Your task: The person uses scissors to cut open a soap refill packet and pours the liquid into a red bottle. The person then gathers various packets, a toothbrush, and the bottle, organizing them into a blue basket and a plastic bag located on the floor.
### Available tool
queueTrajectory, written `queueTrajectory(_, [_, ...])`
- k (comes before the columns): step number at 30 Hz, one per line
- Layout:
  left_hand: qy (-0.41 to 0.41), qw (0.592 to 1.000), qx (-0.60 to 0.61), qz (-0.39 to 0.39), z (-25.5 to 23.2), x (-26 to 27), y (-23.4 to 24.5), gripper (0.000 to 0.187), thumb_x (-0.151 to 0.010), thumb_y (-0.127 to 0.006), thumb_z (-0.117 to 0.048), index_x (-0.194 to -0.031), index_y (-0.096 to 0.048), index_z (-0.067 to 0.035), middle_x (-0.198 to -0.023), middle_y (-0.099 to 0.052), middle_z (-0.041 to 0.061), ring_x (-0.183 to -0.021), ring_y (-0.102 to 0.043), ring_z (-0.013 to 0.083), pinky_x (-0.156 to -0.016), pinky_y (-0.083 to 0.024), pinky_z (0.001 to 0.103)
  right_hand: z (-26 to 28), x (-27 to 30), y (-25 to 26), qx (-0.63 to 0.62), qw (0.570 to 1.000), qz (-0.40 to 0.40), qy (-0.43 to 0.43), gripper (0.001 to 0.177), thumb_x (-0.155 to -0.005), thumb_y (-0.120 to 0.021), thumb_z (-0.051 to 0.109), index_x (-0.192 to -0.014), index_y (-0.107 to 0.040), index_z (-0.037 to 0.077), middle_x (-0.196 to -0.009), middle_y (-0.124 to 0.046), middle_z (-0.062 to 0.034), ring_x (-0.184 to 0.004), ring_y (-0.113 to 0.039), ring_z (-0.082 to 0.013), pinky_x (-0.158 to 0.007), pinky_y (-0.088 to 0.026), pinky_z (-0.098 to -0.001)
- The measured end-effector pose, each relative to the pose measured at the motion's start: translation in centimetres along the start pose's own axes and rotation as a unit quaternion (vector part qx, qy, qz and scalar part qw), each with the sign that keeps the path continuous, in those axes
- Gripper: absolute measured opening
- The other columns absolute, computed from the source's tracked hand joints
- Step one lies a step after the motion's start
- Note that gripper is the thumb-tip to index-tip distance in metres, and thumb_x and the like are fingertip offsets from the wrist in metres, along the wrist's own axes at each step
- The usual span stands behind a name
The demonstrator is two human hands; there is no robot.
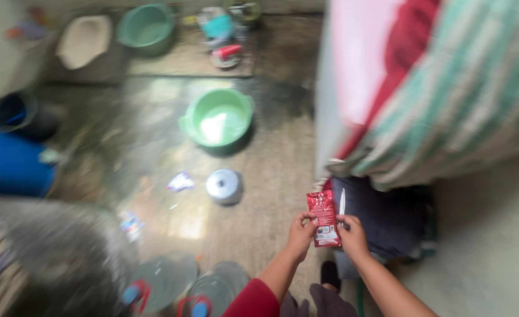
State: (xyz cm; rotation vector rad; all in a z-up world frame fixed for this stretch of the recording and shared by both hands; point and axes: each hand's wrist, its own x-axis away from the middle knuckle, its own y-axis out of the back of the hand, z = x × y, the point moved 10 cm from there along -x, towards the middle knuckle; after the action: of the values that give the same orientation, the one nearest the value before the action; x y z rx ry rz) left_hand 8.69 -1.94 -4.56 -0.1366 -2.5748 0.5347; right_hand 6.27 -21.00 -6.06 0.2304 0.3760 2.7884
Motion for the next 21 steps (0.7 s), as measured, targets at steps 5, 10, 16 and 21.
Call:
queueTrajectory(5, [-0.064, 0.992, 0.095, -0.053, -9.4, 8.4, 6.7, 0.032, -0.096, -0.060, -0.009, -0.126, -0.051, -0.009, -0.123, -0.059, 0.007, -0.099, -0.066, 0.0147, -0.082, -0.059, 0.030, 14.4, 6.5, -8.0, -0.109, 0.985, 0.130, 0.018, 0.017, -0.094, -0.065, 0.008, -0.106, -0.074, 0.001, -0.115, -0.061, -0.0092, -0.108, -0.061, -0.0201, -0.091, -0.049, -0.0309])
queueTrajectory(10, [-0.085, 0.987, 0.083, -0.110, -19.2, 17.8, 10.5, 0.045, -0.104, -0.061, -0.031, -0.140, -0.040, -0.015, -0.135, -0.051, 0.009, -0.117, -0.060, 0.0163, -0.090, -0.057, 0.032, 28.2, 11.4, -15.5, -0.021, 0.974, 0.219, 0.055, 0.021, -0.082, -0.076, 0.014, -0.100, -0.074, 0.003, -0.109, -0.059, -0.0076, -0.094, -0.064, -0.0173, -0.075, -0.055, -0.0279])
queueTrajectory(16, [-0.063, 0.984, 0.115, -0.123, -24.9, 22.2, 15.5, 0.068, -0.091, -0.064, -0.023, -0.144, -0.024, -0.036, -0.135, -0.054, 0.007, -0.117, -0.063, 0.0199, -0.089, -0.058, 0.038, 39.1, 12.9, -22.2, 0.043, 0.928, 0.259, 0.266, 0.014, -0.085, -0.071, 0.011, -0.095, -0.070, 0.001, -0.107, -0.063, -0.0075, -0.097, -0.065, -0.0174, -0.082, -0.052, -0.0275])
queueTrajectory(21, [-0.141, 0.949, 0.268, -0.090, -29.1, 22.8, 20.8, 0.034, -0.102, -0.055, -0.012, -0.132, -0.057, 0.003, -0.122, -0.071, 0.014, -0.109, -0.071, 0.0234, -0.099, -0.057, 0.040, 43.3, 8.7, -27.6, -0.055, 0.917, 0.337, 0.207, 0.011, -0.090, -0.066, 0.010, -0.095, -0.068, 0.001, -0.114, -0.057, -0.0093, -0.095, -0.065, -0.0161, -0.074, -0.059, -0.0274])
